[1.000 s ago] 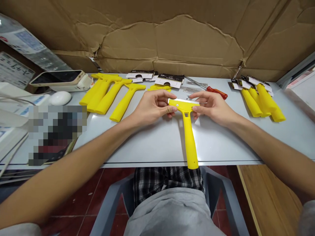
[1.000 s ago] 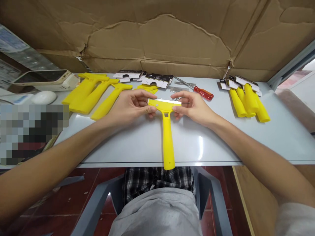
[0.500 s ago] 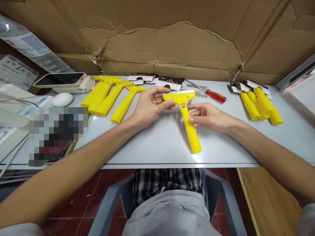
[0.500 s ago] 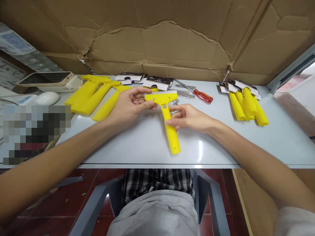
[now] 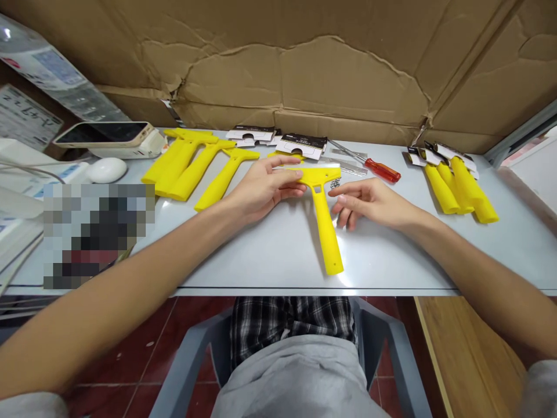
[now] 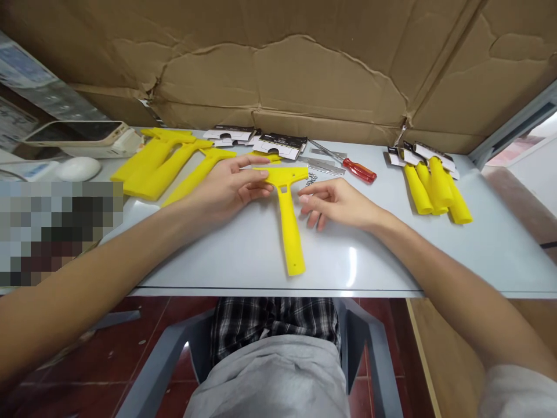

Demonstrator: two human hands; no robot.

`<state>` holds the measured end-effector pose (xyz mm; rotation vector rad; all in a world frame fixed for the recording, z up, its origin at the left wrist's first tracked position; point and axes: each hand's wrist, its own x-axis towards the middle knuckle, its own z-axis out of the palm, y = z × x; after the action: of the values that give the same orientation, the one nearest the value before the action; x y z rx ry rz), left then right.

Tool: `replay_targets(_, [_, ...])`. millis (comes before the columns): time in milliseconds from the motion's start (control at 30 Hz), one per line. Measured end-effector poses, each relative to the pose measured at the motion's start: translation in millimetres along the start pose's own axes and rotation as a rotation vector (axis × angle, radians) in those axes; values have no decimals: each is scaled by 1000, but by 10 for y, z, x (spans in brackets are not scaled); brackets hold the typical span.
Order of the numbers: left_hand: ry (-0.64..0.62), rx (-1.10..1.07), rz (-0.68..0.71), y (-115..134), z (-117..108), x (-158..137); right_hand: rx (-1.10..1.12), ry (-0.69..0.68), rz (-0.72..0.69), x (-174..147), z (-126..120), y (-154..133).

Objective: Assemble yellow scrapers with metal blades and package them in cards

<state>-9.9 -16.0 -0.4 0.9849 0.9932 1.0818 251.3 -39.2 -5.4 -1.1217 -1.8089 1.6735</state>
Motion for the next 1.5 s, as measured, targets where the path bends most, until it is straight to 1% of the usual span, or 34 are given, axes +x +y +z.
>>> replay_targets(67, [28, -40, 26, 20, 1, -1, -8, 25, 26, -9, -10, -25])
replay_targets(133, [36, -70, 39, 20, 12, -9, -25, -30, 35, -27, 26, -53])
replay_targets(233, [15, -78, 43, -20, 35, -20, -52, -105, -2, -60, 118, -85])
replay_targets(300, [-13, -36, 50, -45, 32, -11, -64, -88, -6, -77, 152, -97])
replay_targets(367, [-42, 94, 92, -31, -5, 12, -66, -38, 26, -80, 145, -101])
replay_targets(400, [-43, 194, 146, -1, -38, 24, -64, -11, 44, -76, 131, -98])
replay_targets(433, [-17, 307, 234, 45, -78, 32, -59, 18, 58, -67, 114, -93])
replay_targets(500, [85, 506, 451, 174, -170, 36, -34, 97, 66, -40, 82, -75])
replay_targets(533, [130, 562, 529, 244, -216, 32, -17, 143, 66, -25, 71, -65])
replay_targets(600, [183, 627, 612, 362, -295, 24, 26, 233, 62, 1, 62, -53])
replay_targets(667, [183, 672, 636, 409, -349, 28, 76, 307, 59, 14, 56, -60])
replay_targets(733, [134, 759, 639, 364, -372, 47, 129, 390, 56, 14, 32, -88])
replay_targets(800, [45, 895, 656, 245, -363, 69, 178, 493, 48, 5, -28, -124])
replay_targets(867, [-87, 1037, 698, 89, -319, 74, 210, 588, 11, -2, -118, -151])
replay_targets(900, [-173, 1104, 712, 9, -282, 69, 217, 622, -14, -2, -163, -158])
replay_targets(967, [-325, 1192, 741, -133, -186, 46, 217, 663, -44, 5, -227, -162])
replay_targets(1000, [-367, 1221, 753, -190, -130, 33, 213, 667, -39, 12, -237, -162])
replay_targets(1033, [-374, 1247, 762, -236, -72, 21, 207, 659, -23, 22, -231, -161])
replay_targets(1133, [-351, 1375, 786, -313, 82, 2, 200, 600, 43, 60, -130, -159])
replay_targets(1233, [-363, 1460, 779, -321, 163, 4, 219, 542, 58, 88, -4, -146])
replay_targets(1333, [-370, 1431, 751, -294, 153, 25, 220, 464, 59, 82, 61, -113])
replay_targets(1433, [-371, 1348, 727, -243, 80, 67, 190, 387, 65, 53, 65, -81])
replay_targets(1500, [-377, 1304, 712, -200, 26, 93, 169, 365, 63, 33, 49, -63])
